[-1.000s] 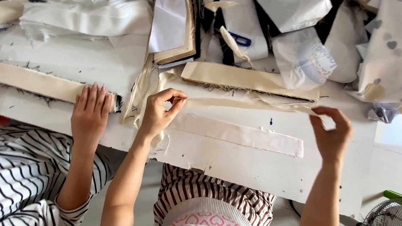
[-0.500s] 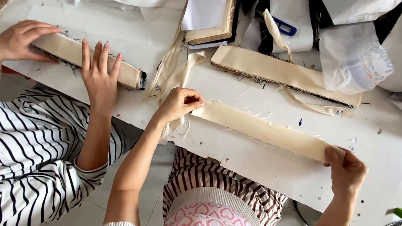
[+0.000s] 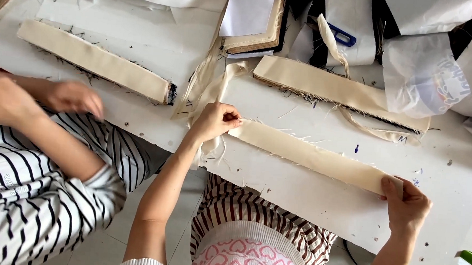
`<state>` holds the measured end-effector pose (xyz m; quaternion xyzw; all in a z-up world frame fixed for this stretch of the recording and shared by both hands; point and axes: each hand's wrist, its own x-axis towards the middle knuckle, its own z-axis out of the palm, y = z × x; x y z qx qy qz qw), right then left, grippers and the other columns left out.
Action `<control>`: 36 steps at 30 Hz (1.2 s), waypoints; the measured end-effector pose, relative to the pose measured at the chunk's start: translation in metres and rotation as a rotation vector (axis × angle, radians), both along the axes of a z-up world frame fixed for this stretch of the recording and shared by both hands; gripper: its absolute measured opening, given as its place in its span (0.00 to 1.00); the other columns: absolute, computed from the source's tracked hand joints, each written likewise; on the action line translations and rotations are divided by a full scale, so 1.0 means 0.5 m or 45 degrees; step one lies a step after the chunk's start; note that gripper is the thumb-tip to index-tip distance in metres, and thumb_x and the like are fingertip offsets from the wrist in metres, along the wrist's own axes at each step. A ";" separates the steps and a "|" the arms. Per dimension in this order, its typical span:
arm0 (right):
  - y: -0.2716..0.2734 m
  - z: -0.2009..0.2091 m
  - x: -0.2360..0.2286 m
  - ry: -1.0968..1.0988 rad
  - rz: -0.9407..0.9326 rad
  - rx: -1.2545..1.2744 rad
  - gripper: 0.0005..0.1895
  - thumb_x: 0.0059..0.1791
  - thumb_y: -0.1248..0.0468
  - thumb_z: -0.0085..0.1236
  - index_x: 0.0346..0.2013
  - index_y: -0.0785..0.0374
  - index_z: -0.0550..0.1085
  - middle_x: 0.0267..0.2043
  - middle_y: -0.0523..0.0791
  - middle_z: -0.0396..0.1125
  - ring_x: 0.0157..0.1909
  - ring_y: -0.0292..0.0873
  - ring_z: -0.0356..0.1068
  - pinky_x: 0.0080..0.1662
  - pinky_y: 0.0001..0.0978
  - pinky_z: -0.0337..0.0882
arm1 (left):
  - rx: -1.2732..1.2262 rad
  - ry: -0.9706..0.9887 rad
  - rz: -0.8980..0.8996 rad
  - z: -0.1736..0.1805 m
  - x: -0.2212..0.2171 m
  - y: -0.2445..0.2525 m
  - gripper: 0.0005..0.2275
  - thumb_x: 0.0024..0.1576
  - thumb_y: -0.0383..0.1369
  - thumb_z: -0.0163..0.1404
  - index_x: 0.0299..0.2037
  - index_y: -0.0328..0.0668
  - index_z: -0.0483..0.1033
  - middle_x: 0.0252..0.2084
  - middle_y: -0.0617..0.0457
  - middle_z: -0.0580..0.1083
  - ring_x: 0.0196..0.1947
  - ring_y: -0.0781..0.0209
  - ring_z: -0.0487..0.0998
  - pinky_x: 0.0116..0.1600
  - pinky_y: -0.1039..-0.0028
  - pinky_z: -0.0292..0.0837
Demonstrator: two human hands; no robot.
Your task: The person sorts and stacks fabric strips of different colors on a white table. They pick up beige, black, and white strips, align them, and place them in neat piles. A coworker is visible on the left side of the frame, also handling fabric.
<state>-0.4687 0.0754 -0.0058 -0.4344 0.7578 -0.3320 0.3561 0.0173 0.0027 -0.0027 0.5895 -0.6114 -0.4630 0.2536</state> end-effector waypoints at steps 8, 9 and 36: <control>-0.002 -0.007 -0.002 0.015 -0.005 -0.016 0.08 0.50 0.65 0.61 0.42 0.65 0.77 0.31 0.42 0.68 0.30 0.35 0.63 0.33 0.25 0.70 | -0.060 -0.146 -0.018 -0.007 -0.008 -0.005 0.03 0.50 0.28 0.61 0.28 0.41 0.79 0.26 0.58 0.78 0.25 0.69 0.77 0.32 0.82 0.75; -0.002 -0.006 -0.001 0.014 -0.006 -0.020 0.08 0.50 0.65 0.61 0.42 0.65 0.77 0.31 0.42 0.68 0.30 0.35 0.63 0.33 0.25 0.70 | -0.063 -0.147 -0.019 -0.008 -0.008 -0.005 0.03 0.50 0.28 0.61 0.28 0.41 0.79 0.26 0.58 0.78 0.25 0.69 0.77 0.32 0.82 0.75; -0.007 0.016 0.024 -0.049 -0.087 0.002 0.09 0.47 0.64 0.61 0.40 0.65 0.77 0.31 0.41 0.68 0.34 0.35 0.65 0.35 0.27 0.76 | 0.014 -0.269 -0.005 0.026 -0.021 -0.001 0.03 0.50 0.29 0.60 0.32 0.42 0.80 0.29 0.56 0.80 0.28 0.67 0.80 0.34 0.80 0.79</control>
